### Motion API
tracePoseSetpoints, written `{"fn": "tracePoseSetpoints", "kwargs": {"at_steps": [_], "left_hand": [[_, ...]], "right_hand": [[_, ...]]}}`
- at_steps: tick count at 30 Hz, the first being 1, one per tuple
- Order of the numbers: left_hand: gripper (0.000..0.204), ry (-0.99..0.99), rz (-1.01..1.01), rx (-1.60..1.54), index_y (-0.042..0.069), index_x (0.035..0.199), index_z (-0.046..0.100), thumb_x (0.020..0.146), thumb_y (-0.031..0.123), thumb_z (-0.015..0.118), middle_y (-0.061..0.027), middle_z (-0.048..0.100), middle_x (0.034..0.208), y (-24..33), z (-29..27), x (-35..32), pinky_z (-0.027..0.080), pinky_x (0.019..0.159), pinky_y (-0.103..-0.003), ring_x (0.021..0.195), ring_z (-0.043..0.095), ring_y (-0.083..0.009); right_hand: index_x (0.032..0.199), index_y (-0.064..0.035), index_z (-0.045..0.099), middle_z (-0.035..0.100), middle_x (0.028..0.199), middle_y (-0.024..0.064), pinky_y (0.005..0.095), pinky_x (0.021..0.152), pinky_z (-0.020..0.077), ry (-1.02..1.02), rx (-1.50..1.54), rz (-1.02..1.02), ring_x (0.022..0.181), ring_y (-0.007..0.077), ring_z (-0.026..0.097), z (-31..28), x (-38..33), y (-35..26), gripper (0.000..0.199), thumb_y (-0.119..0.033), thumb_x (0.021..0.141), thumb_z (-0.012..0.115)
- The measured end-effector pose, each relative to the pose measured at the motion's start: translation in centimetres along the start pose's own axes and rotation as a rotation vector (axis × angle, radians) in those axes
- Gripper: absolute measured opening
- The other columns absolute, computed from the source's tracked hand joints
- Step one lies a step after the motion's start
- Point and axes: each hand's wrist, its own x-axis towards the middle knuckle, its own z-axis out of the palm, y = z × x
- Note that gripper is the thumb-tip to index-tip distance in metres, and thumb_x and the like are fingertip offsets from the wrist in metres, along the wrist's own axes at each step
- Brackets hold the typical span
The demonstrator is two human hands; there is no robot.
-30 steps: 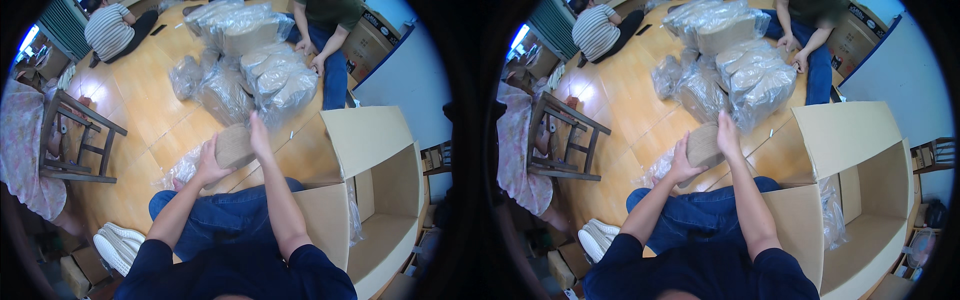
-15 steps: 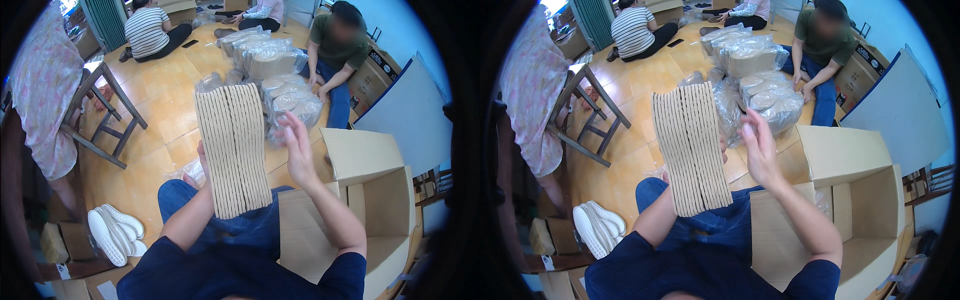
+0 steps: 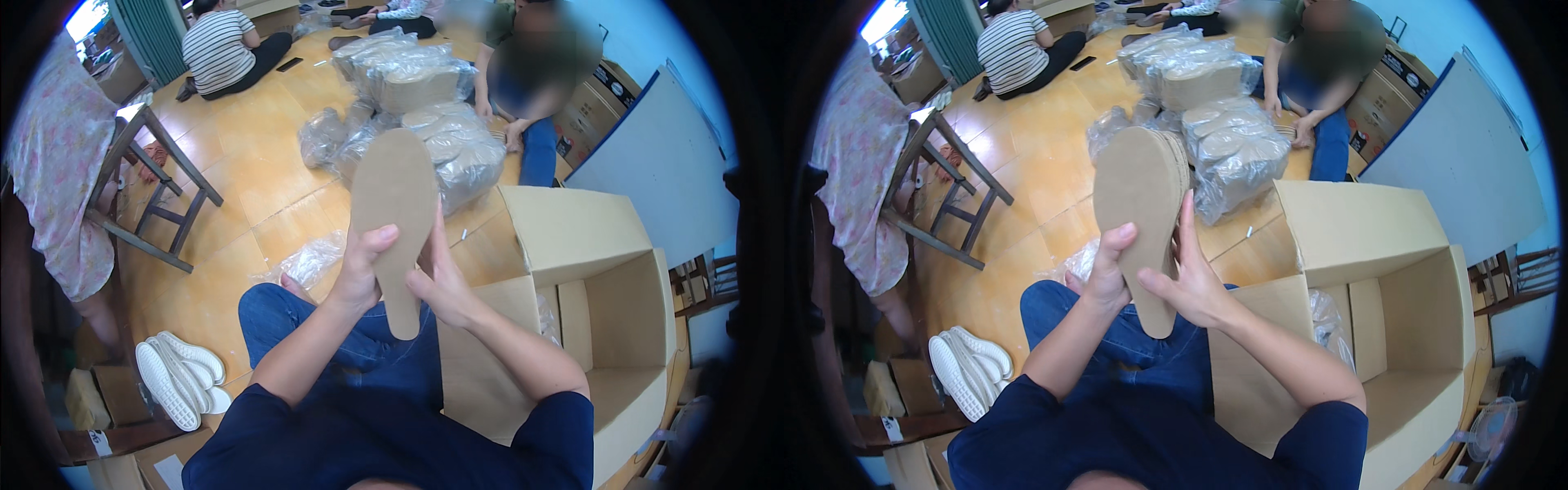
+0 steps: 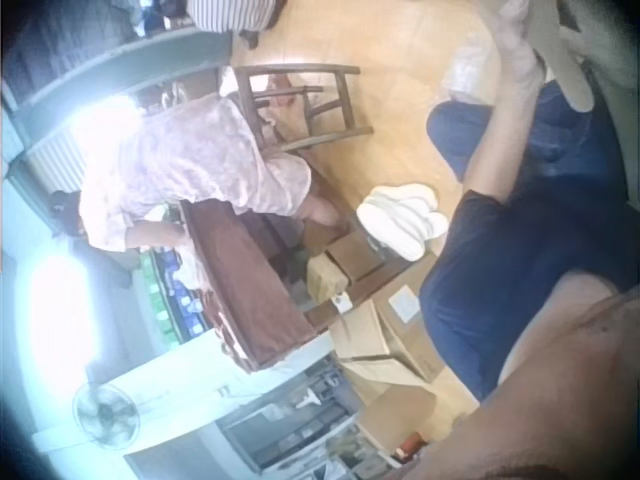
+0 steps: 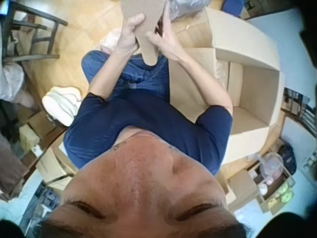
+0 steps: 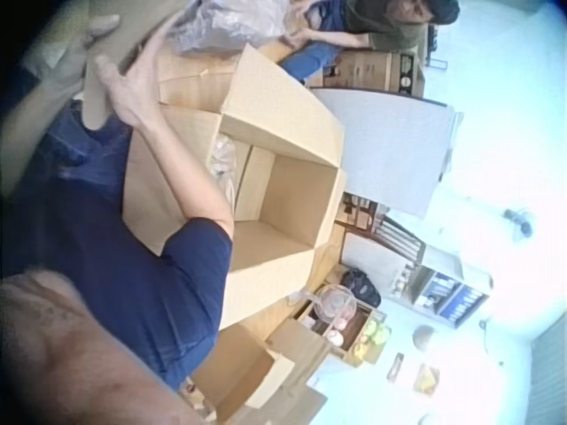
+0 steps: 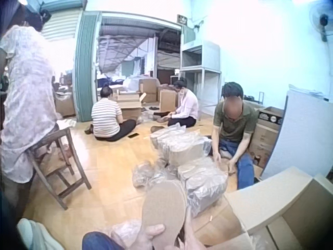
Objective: The person sits on the floor and repeatedly picks up stacks of shoe insoles, wraps them in plastic bags, and places them into a cardboard box. The person handles the insoles by hand, inspecting them briefly before packaging.
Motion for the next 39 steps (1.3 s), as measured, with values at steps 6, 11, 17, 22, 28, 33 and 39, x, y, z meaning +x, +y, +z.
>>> {"fn": "tracePoseSetpoints", "kwargs": {"at_steps": [6,11,17,22,28,33,39], "left_hand": [[0.086,0.242,0.36,0.266,0.001,0.146,0.024,0.092,0.066,0.041,-0.0164,0.038,0.145,-2.7,5.9,0.7,0.029,0.112,-0.039,0.136,0.033,-0.0255],[0.086,-0.018,0.321,0.225,0.004,0.149,0.021,0.094,0.07,0.021,-0.0163,0.033,0.149,-1.0,4.2,0.5,0.025,0.113,-0.039,0.139,0.03,-0.026],[0.064,0.306,0.038,0.856,0.001,0.139,0.041,0.095,0.045,0.053,-0.0218,0.04,0.144,-6.1,-11.8,5.0,0.033,0.108,-0.042,0.131,0.04,-0.031],[0.088,0.56,-0.446,1.711,0.002,0.147,0.027,0.082,0.046,0.068,-0.0367,0.04,0.135,-12.4,-29.1,2.7,0.035,0.107,-0.045,0.129,0.04,-0.0445],[0.087,0.703,-0.453,1.586,0.009,0.15,0.025,0.084,0.052,0.062,-0.0333,0.051,0.129,-14.2,-32.7,1.7,0.043,0.099,-0.047,0.117,0.054,-0.0435],[0.045,0.811,-0.421,1.63,0.003,0.102,0.066,0.086,0.044,0.062,-0.0242,0.067,0.096,-13.1,-30.8,2.2,0.049,0.085,-0.047,0.097,0.064,-0.0385],[0.019,0.797,-0.027,1.589,-0.002,0.08,0.065,0.084,0.017,0.068,-0.0184,0.067,0.076,-11.5,-29.9,2.9,0.053,0.068,-0.04,0.073,0.068,-0.0306]], "right_hand": [[0.146,-0.0021,0.027,0.044,0.14,0.0149,0.036,0.106,0.0375,0.059,0.567,0.301,0.127,0.0239,0.046,-2.7,0.6,-1.0,0.069,-0.047,0.097,0.049],[0.139,-0.0058,0.045,0.05,0.137,0.0167,0.0442,0.104,0.0432,0.163,0.896,0.167,0.121,0.0313,0.054,-6.8,1.9,-1.8,0.073,-0.062,0.092,0.045],[0.13,-0.007,0.055,0.063,0.121,0.0115,0.0404,0.09,0.0538,0.275,1.156,0.221,0.105,0.0247,0.064,-9.5,2.1,-1.8,0.062,-0.056,0.095,0.044],[0.134,-0.0069,0.051,0.06,0.125,0.0123,0.0403,0.095,0.0504,0.171,1.179,0.113,0.111,0.0257,0.06,-8.6,2.1,-2.6,0.066,-0.059,0.095,0.041],[0.149,-0.0033,0.02,0.042,0.136,0.0202,0.0409,0.102,0.0388,0.285,0.092,-0.046,0.122,0.0327,0.046,-6.7,1.7,-1.3,0.092,-0.046,0.083,0.068],[0.152,-0.001,0.004,0.029,0.137,0.0293,0.0471,0.105,0.0327,0.344,-0.795,-0.611,0.125,0.0431,0.037,-6.9,2.0,0.1,0.118,-0.035,0.07,0.082],[0.151,0.0036,0.002,0.033,0.137,0.0277,0.0424,0.109,0.0298,0.302,-0.381,-0.284,0.129,0.0375,0.036,-5.6,2.1,0.9,0.111,-0.034,0.078,0.077]]}}
